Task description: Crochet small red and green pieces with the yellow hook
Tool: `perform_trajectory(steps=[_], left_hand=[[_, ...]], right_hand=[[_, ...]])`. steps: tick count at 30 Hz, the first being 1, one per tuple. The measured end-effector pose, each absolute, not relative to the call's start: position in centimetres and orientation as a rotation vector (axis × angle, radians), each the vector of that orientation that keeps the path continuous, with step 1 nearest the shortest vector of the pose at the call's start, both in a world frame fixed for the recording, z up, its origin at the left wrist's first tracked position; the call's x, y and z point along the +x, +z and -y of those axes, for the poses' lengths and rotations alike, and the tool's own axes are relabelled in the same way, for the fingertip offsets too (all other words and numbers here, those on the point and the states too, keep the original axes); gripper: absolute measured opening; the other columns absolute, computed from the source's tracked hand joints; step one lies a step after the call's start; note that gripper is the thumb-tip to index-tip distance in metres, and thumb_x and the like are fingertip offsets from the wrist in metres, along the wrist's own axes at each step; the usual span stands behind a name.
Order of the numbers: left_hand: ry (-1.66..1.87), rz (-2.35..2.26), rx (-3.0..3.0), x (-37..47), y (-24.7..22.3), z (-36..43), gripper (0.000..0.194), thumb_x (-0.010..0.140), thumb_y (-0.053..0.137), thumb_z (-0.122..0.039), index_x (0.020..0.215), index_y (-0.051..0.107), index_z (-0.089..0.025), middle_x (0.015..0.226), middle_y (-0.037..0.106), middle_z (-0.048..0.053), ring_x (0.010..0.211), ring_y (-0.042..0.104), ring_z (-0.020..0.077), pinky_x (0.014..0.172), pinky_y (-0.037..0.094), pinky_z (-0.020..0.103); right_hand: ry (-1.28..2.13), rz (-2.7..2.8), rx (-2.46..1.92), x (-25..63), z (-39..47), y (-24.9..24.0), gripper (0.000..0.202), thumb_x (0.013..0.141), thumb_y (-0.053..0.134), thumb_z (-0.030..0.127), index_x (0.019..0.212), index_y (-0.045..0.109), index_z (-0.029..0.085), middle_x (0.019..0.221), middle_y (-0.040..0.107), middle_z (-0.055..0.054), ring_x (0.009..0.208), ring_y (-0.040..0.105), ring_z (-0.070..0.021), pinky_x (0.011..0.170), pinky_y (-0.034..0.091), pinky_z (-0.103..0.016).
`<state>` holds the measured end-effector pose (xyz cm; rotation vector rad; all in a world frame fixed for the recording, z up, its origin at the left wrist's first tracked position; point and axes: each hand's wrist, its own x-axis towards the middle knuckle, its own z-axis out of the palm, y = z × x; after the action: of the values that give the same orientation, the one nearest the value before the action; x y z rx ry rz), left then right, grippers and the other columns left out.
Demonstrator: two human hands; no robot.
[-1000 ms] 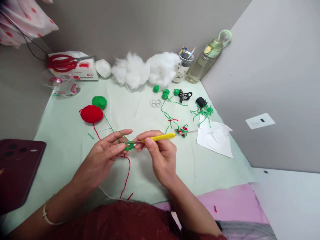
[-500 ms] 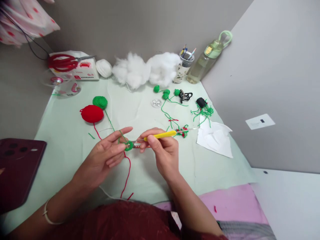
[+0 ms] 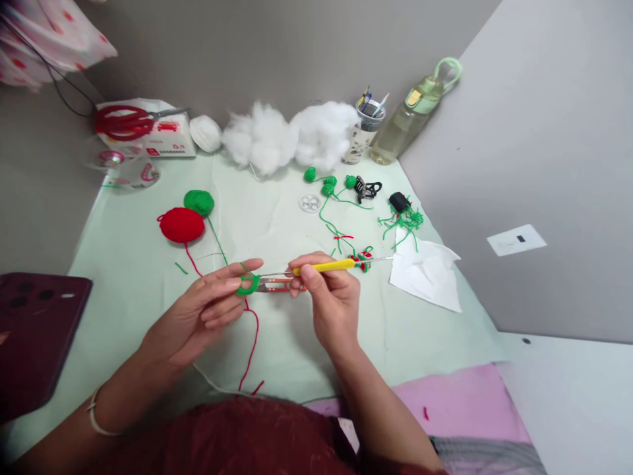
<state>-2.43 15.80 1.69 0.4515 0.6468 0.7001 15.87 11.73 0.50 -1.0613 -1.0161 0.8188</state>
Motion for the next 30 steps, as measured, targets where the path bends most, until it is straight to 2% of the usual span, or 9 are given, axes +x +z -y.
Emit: perform_trajectory(steps=[3, 8, 12, 15, 23, 27, 30], left_hand=[[0.715, -0.654, 0.52, -2.3, 1.7, -15.5, 0.024, 0.087, 0.079, -0.018, 0.11, 0.086, -0.021, 0.058, 0.049, -0.007, 0.044, 0.023, -0.0001, 0.042, 0.027, 0.013], [0.765, -0.713, 0.649, -2.0, 1.7, -15.1, 0.034, 0.084, 0.086, -0.021, 0.116, 0.084, -0.027, 0.077, 0.065, -0.004, 0.049, 0.042, 0.0009, 0.047, 0.037, 0.015], [0.757, -0.746, 0.627, -2.2, 1.8, -15.3, 0.031, 0.086, 0.085, -0.024, 0.117, 0.084, -0.024, 0.073, 0.063, -0.004, 0.054, 0.048, 0.0033, 0.055, 0.044, 0.017], [0.748, -0.772, 0.675, -2.3, 1.8, -15.3, 0.033, 0.085, 0.086, -0.024, 0.117, 0.083, -0.026, 0.076, 0.065, -0.004, 0.058, 0.053, 0.0054, 0.06, 0.047, 0.02], [0.779, -0.776, 0.743, -2.0, 1.7, -14.9, 0.036, 0.083, 0.087, -0.022, 0.119, 0.081, -0.026, 0.084, 0.069, -0.002, 0.063, 0.058, 0.008, 0.063, 0.047, 0.022], [0.762, -0.768, 0.741, -2.1, 1.7, -14.8, 0.04, 0.082, 0.087, -0.021, 0.121, 0.08, -0.027, 0.081, 0.064, -0.004, 0.064, 0.056, 0.0082, 0.063, 0.048, 0.022], [0.746, -0.746, 0.747, -2.1, 1.6, -14.8, 0.039, 0.081, 0.087, -0.021, 0.119, 0.081, -0.027, 0.082, 0.062, -0.004, 0.064, 0.056, 0.0083, 0.063, 0.049, 0.022]], right_hand=[[0.966, 0.912, -0.998, 15.7, -11.7, 0.6, 0.013, 0.097, 0.072, 0.033, 0.091, 0.082, 0.026, 0.079, 0.069, -0.001, 0.06, 0.06, -0.0119, 0.053, 0.051, -0.026], [0.825, 1.18, -1.046, 14.8, -11.2, 0.8, 0.012, 0.099, 0.071, 0.029, 0.1, 0.083, 0.028, 0.095, 0.078, -0.004, 0.08, 0.069, -0.0162, 0.071, 0.058, -0.032], [0.951, 1.086, -0.973, 15.4, -11.4, 0.9, 0.014, 0.102, 0.066, 0.033, 0.1, 0.079, 0.029, 0.092, 0.078, -0.001, 0.071, 0.069, -0.0142, 0.066, 0.059, -0.03], [1.023, 1.057, -0.929, 15.8, -11.6, 1.0, 0.014, 0.102, 0.066, 0.034, 0.099, 0.078, 0.028, 0.091, 0.076, -0.001, 0.071, 0.069, -0.0141, 0.067, 0.06, -0.031], [0.904, 1.278, -1.025, 15.2, -11.5, 1.0, 0.014, 0.101, 0.069, 0.032, 0.103, 0.081, 0.028, 0.099, 0.08, -0.006, 0.095, 0.073, -0.0203, 0.077, 0.062, -0.035], [0.888, 1.279, -1.033, 15.2, -11.5, 0.9, 0.015, 0.101, 0.068, 0.028, 0.104, 0.082, 0.028, 0.099, 0.08, -0.005, 0.094, 0.073, -0.0189, 0.078, 0.062, -0.033], [0.824, 1.234, -1.063, 15.0, -11.5, 0.9, 0.014, 0.101, 0.068, 0.029, 0.102, 0.082, 0.028, 0.097, 0.079, -0.004, 0.085, 0.073, -0.0172, 0.072, 0.062, -0.032]])
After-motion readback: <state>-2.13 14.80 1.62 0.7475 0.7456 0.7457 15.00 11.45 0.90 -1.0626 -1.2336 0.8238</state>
